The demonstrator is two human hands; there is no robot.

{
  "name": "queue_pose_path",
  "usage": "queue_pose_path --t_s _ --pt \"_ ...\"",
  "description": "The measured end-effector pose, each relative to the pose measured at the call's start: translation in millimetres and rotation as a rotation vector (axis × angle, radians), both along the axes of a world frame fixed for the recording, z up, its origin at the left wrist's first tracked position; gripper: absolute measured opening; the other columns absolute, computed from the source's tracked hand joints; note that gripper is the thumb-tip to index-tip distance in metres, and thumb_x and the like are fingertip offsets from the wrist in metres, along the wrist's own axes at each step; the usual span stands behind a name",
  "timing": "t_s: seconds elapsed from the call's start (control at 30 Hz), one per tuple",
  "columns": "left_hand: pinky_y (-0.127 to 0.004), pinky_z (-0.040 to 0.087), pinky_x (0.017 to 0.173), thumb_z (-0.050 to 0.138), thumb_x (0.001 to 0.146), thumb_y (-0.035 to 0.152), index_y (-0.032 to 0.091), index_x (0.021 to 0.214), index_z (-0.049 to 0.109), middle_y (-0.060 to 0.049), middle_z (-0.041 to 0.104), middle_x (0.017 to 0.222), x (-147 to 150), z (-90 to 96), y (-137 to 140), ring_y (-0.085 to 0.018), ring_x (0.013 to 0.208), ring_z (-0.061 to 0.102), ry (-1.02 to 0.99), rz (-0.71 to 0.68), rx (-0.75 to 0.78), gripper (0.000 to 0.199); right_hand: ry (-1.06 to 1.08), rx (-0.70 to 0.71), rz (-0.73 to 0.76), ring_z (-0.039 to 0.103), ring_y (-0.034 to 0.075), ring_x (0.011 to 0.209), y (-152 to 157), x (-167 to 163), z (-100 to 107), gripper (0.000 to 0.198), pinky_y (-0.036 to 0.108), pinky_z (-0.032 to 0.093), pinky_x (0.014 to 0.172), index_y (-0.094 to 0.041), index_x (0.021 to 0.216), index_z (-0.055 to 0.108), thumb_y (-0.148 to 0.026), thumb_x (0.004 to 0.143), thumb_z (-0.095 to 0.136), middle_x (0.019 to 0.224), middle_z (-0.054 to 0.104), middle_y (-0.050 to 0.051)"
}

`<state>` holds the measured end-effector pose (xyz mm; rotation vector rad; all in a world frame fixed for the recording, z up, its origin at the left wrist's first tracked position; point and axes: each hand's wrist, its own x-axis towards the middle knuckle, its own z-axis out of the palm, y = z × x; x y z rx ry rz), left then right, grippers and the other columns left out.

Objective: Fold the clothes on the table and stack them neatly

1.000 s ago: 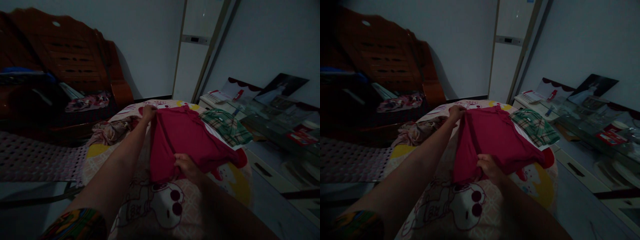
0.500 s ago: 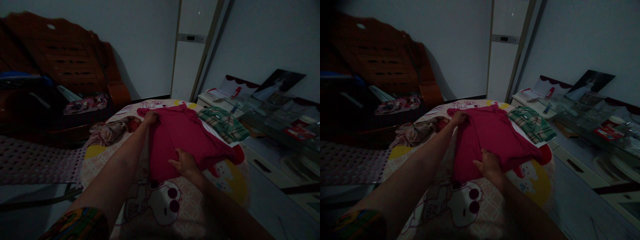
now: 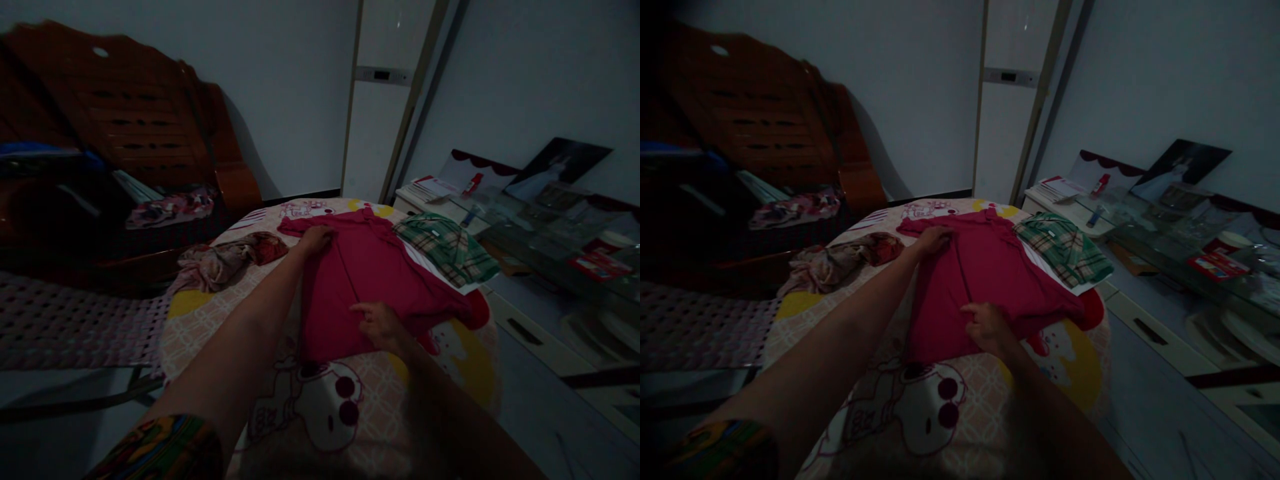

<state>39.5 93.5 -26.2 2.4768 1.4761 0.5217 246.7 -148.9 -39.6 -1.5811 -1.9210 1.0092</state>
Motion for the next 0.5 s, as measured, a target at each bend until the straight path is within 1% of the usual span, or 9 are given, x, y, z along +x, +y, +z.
queue_pose_path --t_s 0.07,0.1,0.13,0.17,0.23,0.3,0.33,0.4,0.5 --pt "-0.034 0.043 0.110 0.056 0.076 0.010 0.023 0.132 0.066 -0.007 0.071 0.124 -1 -5.8 -2 -0.022 0.117 0.064 -0.051 -0.107 -0.030 0.058 -0.105 0.079 0.021 0.055 0.015 0.062 -1 4 -6 0.055 0.027 0.042 0.062 -0.019 0.120 0.073 -0.010 0.068 0.058 0.074 0.069 0.003" --pt "-0.034 0.043 0.110 0.056 0.076 0.010 0.022 0.131 0.066 -0.007 0.071 0.124 -3 -7.7 -3 -0.021 0.117 0.064 -0.085 -0.113 -0.028 0.058 -0.163 0.122 0.035 0.059 0.017 0.069 -2 6 -8 0.057 0.028 0.045 0.069 -0.021 0.122 0.072 -0.009 0.068 0.059 0.082 0.072 0.004" --pt "-0.033 0.043 0.109 0.055 0.077 0.011 0.021 0.130 0.067 -0.007 0.071 0.124 -7 -8.6 -4 -0.021 0.116 0.064 -0.123 -0.077 -0.014 0.055 -0.222 0.164 0.041 0.062 0.019 0.076 -3 7 -9 0.056 0.030 0.047 0.075 -0.021 0.123 0.072 -0.009 0.070 0.060 0.088 0.073 0.006" --pt "-0.033 0.044 0.108 0.053 0.079 0.011 0.018 0.127 0.069 -0.009 0.072 0.123 -12 -8.7 -6 -0.022 0.116 0.064 -0.161 -0.003 0.012 0.051 -0.283 0.203 0.040 0.064 0.021 0.083 -4 9 -9 0.052 0.032 0.047 0.080 -0.021 0.122 0.072 -0.010 0.072 0.060 0.093 0.074 0.008" --pt "-0.033 0.046 0.105 0.050 0.084 0.013 0.014 0.121 0.072 -0.012 0.072 0.122 -24 -7.3 -8 -0.023 0.115 0.065 -0.222 0.224 0.074 0.043 -0.388 0.259 0.019 0.065 0.024 0.091 -6 7 -3 0.039 0.035 0.047 0.084 -0.018 0.116 0.073 -0.013 0.079 0.061 0.097 0.074 0.011" --pt "-0.033 0.049 0.100 0.049 0.087 0.016 0.013 0.115 0.074 -0.014 0.074 0.117 -37 -5.6 -12 -0.025 0.110 0.067 -0.234 0.465 0.094 0.037 -0.413 0.303 0.036 0.065 0.023 0.091 -10 -1 6 0.027 0.034 0.046 0.083 -0.017 0.111 0.072 -0.018 0.088 0.058 0.097 0.073 0.012" --pt "-0.032 0.050 0.097 0.051 0.087 0.017 0.013 0.111 0.075 -0.015 0.075 0.112 -43 -5.2 -13 -0.026 0.107 0.068 -0.220 0.549 0.075 0.034 -0.396 0.319 0.087 0.065 0.022 0.090 -12 -9 10 0.023 0.033 0.045 0.082 -0.018 0.109 0.072 -0.021 0.092 0.057 0.097 0.073 0.011" --pt "-0.030 0.052 0.092 0.055 0.087 0.021 0.013 0.101 0.077 -0.014 0.077 0.102 -51 -5.4 -15 -0.026 0.102 0.070 -0.179 0.613 -0.009 0.027 -0.349 0.351 0.254 0.064 0.019 0.087 -18 -27 16 0.019 0.030 0.044 0.080 -0.018 0.104 0.070 -0.030 0.097 0.057 0.096 0.072 0.008" --pt "-0.030 0.053 0.087 0.058 0.089 0.031 0.013 0.093 0.077 -0.015 0.077 0.095 -53 -7.5 -12 -0.026 0.096 0.071 -0.138 0.578 -0.163 0.027 -0.367 0.466 0.466 0.062 0.020 0.093 -33 -55 10 0.027 0.031 0.045 0.083 -0.017 0.101 0.066 -0.044 0.097 0.059 0.101 0.068 0.008"
